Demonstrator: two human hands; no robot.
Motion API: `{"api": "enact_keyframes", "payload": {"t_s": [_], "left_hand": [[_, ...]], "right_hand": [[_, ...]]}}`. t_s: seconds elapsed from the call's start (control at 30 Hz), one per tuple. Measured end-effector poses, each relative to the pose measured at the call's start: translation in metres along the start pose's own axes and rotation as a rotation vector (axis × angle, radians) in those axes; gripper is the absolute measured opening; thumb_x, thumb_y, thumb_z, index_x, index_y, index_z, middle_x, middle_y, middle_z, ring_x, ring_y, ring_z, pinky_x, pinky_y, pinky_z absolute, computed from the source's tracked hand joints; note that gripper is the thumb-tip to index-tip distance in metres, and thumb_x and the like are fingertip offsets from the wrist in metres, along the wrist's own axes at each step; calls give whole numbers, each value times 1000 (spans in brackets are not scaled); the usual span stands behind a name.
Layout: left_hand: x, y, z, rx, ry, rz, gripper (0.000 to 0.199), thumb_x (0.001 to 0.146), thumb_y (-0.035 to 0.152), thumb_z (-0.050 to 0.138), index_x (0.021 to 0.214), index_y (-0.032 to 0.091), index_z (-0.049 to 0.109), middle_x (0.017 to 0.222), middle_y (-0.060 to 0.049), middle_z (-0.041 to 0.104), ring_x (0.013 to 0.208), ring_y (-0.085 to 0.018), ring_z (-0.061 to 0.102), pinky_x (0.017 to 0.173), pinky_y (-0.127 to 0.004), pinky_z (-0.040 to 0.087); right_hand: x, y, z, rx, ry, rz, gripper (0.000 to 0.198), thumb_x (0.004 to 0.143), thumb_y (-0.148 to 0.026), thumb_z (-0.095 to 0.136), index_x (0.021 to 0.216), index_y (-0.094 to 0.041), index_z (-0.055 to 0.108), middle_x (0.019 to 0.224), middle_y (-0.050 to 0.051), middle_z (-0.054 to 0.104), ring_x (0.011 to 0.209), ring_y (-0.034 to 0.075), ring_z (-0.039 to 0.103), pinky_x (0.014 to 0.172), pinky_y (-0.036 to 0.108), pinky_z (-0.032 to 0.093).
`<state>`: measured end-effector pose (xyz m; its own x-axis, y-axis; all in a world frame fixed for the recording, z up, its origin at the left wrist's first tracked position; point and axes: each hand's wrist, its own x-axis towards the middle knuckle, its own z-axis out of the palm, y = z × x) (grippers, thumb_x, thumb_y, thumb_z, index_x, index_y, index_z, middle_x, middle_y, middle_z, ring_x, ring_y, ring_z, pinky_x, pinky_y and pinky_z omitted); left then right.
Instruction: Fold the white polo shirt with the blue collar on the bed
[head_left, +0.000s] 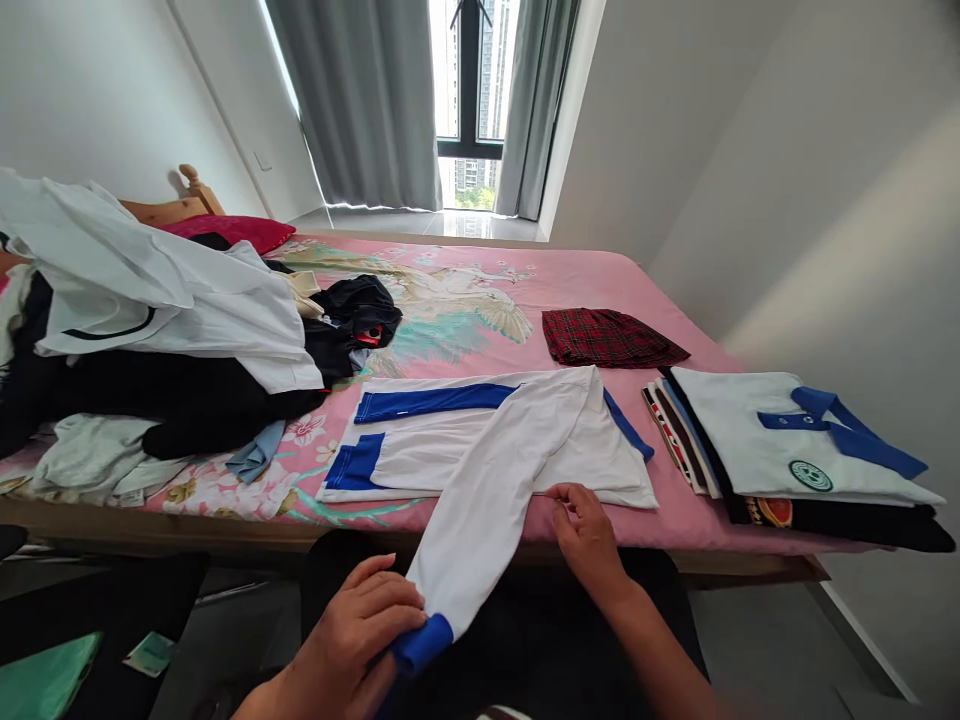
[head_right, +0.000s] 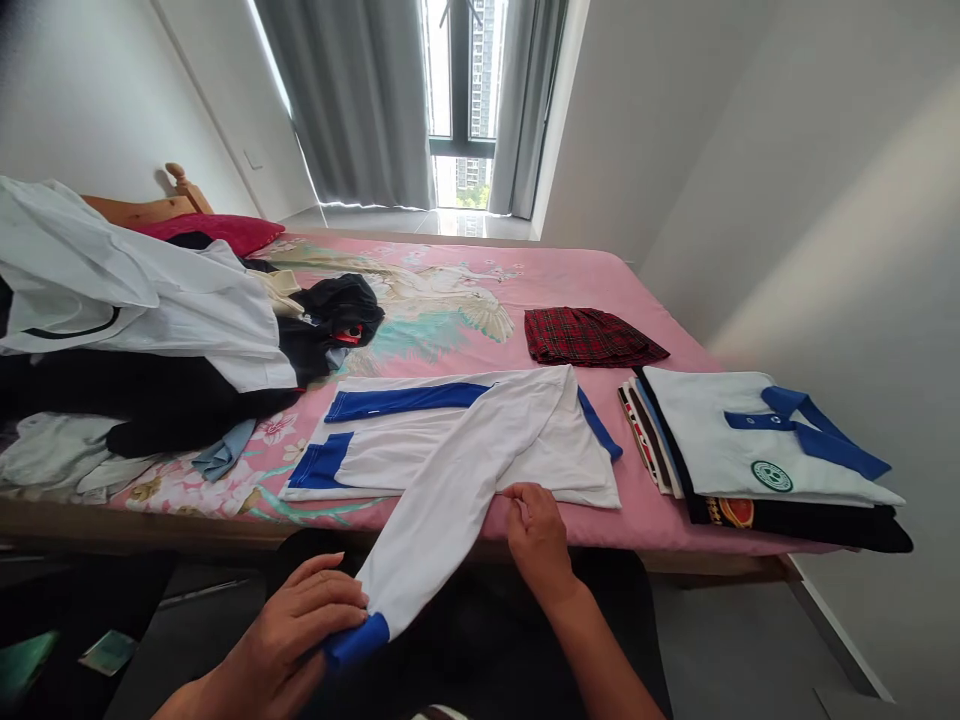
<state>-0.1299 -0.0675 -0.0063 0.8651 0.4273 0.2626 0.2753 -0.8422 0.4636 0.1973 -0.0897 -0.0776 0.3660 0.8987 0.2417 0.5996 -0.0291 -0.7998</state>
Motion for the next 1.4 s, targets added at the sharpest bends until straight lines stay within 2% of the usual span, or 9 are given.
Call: {"api": "enact_keyframes", "payload": {"t_s": [0.1,0.33,0.5,0.67,0.8,0.97,1.07,1.23,1.4], "left_hand": [[-7,-2,4,-38,3,-60,45,75,3,47,113,25,54,105,-3,63,102,-16,58,103,-37,39],[-8,-18,3,-258,377,-373,22,87,21,53,107,23,64,100,-4,67,90,-16,64,78,-19,52],[1,-20,-8,-302,427,-448,25,86,26,56,108,22,66,104,-5,68,91,-18,65,77,-19,53],[11,-20,-27,-241,461,-359,28,85,25,57,112,23,65,106,-4,68,93,-19,65,78,-20,54],[13,-19,-35,-201,404,-249,27,84,19,54,109,24,64,104,-5,68,94,-19,65,79,-23,55],[3,-15,-18,-151,52,-175,39,78,9,50,111,26,61,107,-6,65,98,-19,62,83,-26,54],[-1,-13,-8,-105,-55,-168,45,75,4,48,111,28,60,106,-4,64,97,-18,61,84,-27,52],[4,-10,-11,-158,-34,-207,40,81,5,44,113,25,57,106,-5,63,99,-17,59,86,-27,49],[35,-24,-31,-253,48,-388,20,91,24,44,92,18,62,85,-5,63,79,-15,57,73,-25,47]], "right_hand": [[21,11,-2,-135,22,-22,20,81,-19,41,93,-20,56,97,6,58,91,21,52,83,38,44],[31,24,9,-422,31,-292,41,73,-15,51,114,-19,50,121,9,51,118,24,42,102,43,33],[32,24,26,-521,90,-372,51,74,-21,53,124,-19,44,133,11,45,129,26,33,112,51,14],[51,15,22,-480,-2,-415,39,73,-23,55,111,-21,52,127,7,52,128,27,35,112,53,4],[58,13,7,-455,-99,-451,20,75,-12,49,92,-22,56,101,1,63,114,20,48,112,50,5],[51,27,-9,-469,-176,-446,19,75,-7,45,82,-21,56,96,0,63,100,16,54,112,49,8],[52,33,-13,-474,-157,-439,24,70,-5,44,83,-21,56,96,-1,64,101,16,54,112,48,9],[65,41,-12,-476,-74,-479,44,67,-5,41,105,-23,56,112,1,61,114,19,49,111,49,16],[68,53,-11,-380,108,-431,36,76,-14,40,107,-22,56,108,4,62,105,21,54,103,49,30]]}}
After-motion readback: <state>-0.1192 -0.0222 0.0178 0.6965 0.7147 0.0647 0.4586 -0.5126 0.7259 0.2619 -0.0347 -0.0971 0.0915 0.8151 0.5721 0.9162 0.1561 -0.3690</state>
